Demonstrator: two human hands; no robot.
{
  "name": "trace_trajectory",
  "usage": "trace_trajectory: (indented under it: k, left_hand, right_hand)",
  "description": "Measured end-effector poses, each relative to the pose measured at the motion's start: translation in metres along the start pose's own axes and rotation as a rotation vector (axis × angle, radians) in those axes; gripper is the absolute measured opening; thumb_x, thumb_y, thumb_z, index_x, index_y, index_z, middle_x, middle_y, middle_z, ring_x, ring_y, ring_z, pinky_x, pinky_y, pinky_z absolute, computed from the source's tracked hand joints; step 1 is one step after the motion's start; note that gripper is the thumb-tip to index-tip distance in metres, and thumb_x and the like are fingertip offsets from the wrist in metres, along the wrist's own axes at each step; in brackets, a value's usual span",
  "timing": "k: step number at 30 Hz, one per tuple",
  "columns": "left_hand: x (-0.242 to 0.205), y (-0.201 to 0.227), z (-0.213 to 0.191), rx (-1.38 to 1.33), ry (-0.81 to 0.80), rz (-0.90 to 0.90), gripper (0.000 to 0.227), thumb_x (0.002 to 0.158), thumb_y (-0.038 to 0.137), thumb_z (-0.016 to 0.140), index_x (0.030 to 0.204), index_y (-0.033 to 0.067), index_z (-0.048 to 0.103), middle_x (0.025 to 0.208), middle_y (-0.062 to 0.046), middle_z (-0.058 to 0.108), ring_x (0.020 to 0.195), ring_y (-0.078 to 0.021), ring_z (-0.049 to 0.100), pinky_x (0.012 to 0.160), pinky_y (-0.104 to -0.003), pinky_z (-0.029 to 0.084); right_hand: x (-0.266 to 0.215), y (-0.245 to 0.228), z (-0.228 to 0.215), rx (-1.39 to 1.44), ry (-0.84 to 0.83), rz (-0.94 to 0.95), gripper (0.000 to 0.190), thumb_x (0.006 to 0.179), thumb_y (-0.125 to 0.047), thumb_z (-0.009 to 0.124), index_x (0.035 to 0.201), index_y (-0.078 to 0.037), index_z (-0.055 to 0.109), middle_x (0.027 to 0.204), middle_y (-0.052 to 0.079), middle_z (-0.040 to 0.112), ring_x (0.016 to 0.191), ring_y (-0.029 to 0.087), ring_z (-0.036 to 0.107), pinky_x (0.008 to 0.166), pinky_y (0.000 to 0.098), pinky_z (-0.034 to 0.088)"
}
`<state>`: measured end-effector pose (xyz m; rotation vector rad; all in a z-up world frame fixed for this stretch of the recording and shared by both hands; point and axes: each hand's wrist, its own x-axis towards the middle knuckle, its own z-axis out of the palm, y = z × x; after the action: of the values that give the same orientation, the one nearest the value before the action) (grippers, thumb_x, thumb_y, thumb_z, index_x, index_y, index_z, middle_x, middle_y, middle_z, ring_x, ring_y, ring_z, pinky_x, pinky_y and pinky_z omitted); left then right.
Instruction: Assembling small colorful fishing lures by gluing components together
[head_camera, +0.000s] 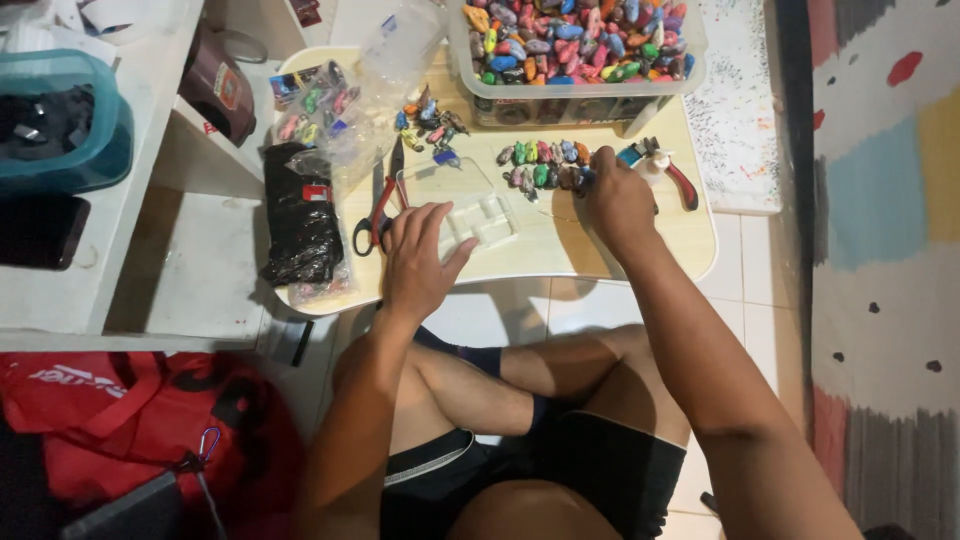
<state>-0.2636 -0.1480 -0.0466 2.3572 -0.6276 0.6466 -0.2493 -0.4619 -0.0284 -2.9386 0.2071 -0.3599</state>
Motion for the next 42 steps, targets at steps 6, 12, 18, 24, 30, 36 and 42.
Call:
trace_trajectory:
  k: [6, 12, 18, 24, 30, 36, 42]
  left_hand:
    - [0.000, 0.000, 0.001, -0.027, -0.002, -0.002, 0.058, 0.097, 0.056, 0.067, 0.134, 0.0122, 0.062, 0.125, -0.008, 0.061, 0.123, -0.0294, 0.055, 0.098, -0.044, 0.043]
    - [0.000, 0.000, 0.002, 0.009, 0.027, 0.011, 0.055, 0.096, 0.054, 0.069, 0.133, 0.0134, 0.063, 0.125, -0.006, 0.062, 0.123, -0.0279, 0.055, 0.098, -0.043, 0.043]
    - [0.001, -0.001, 0.002, -0.013, 0.034, 0.006, 0.054, 0.097, 0.055, 0.068, 0.131, 0.0124, 0.065, 0.124, -0.008, 0.062, 0.122, -0.0292, 0.056, 0.097, -0.044, 0.043]
    - [0.002, 0.001, 0.001, -0.008, 0.042, 0.010, 0.053, 0.096, 0.053, 0.070, 0.130, 0.0126, 0.065, 0.124, -0.007, 0.063, 0.121, -0.0292, 0.056, 0.097, -0.044, 0.044]
    - [0.001, 0.006, 0.008, 0.004, 0.113, 0.082, 0.050, 0.095, 0.049, 0.072, 0.131, 0.0145, 0.065, 0.128, -0.006, 0.061, 0.121, -0.0297, 0.055, 0.097, -0.045, 0.042]
    - [-0.001, 0.027, 0.034, -0.160, 0.057, 0.219, 0.064, 0.081, 0.054, 0.081, 0.132, 0.0195, 0.065, 0.127, -0.003, 0.064, 0.123, -0.0298, 0.057, 0.096, -0.045, 0.044]
    - [0.006, 0.025, 0.043, -0.237, 0.145, 0.216, 0.042, 0.081, 0.029, 0.084, 0.120, 0.0215, 0.071, 0.106, 0.005, 0.073, 0.108, -0.0226, 0.065, 0.087, -0.038, 0.047]
  right_hand:
    - [-0.002, 0.000, 0.000, -0.074, -0.004, 0.008, 0.026, 0.094, -0.014, 0.065, 0.114, -0.014, 0.049, 0.099, 0.016, 0.067, 0.079, 0.046, 0.074, 0.067, 0.0571, 0.061]
    - [-0.008, -0.012, -0.009, -0.070, 0.097, -0.109, 0.025, 0.091, -0.015, 0.064, 0.111, -0.012, 0.049, 0.092, 0.018, 0.066, 0.069, 0.047, 0.072, 0.058, 0.0576, 0.059]
    - [-0.006, -0.002, 0.001, -0.169, 0.234, -0.195, 0.017, 0.092, -0.019, 0.061, 0.106, -0.014, 0.053, 0.084, 0.011, 0.065, 0.062, 0.039, 0.072, 0.050, 0.0494, 0.058]
    - [-0.019, -0.017, -0.032, -0.122, 0.335, -0.146, 0.034, 0.080, -0.013, 0.070, 0.112, -0.015, 0.058, 0.091, 0.009, 0.062, 0.072, 0.036, 0.071, 0.057, 0.0488, 0.060]
    - [-0.049, -0.067, -0.024, 0.861, 0.313, 0.007, 0.031, 0.082, 0.007, 0.073, 0.109, -0.002, 0.061, 0.097, 0.019, 0.066, 0.094, 0.038, 0.069, 0.086, 0.0454, 0.061]
    - [-0.064, -0.106, -0.003, 1.500, 0.209, 0.160, 0.043, 0.088, 0.008, 0.068, 0.126, -0.008, 0.056, 0.112, 0.008, 0.066, 0.095, 0.011, 0.063, 0.086, 0.0283, 0.061]
    - [-0.068, -0.098, 0.008, 1.603, 0.105, 0.160, 0.056, 0.084, 0.008, 0.081, 0.131, 0.001, 0.051, 0.100, 0.013, 0.062, 0.086, 0.020, 0.066, 0.065, 0.0378, 0.067]
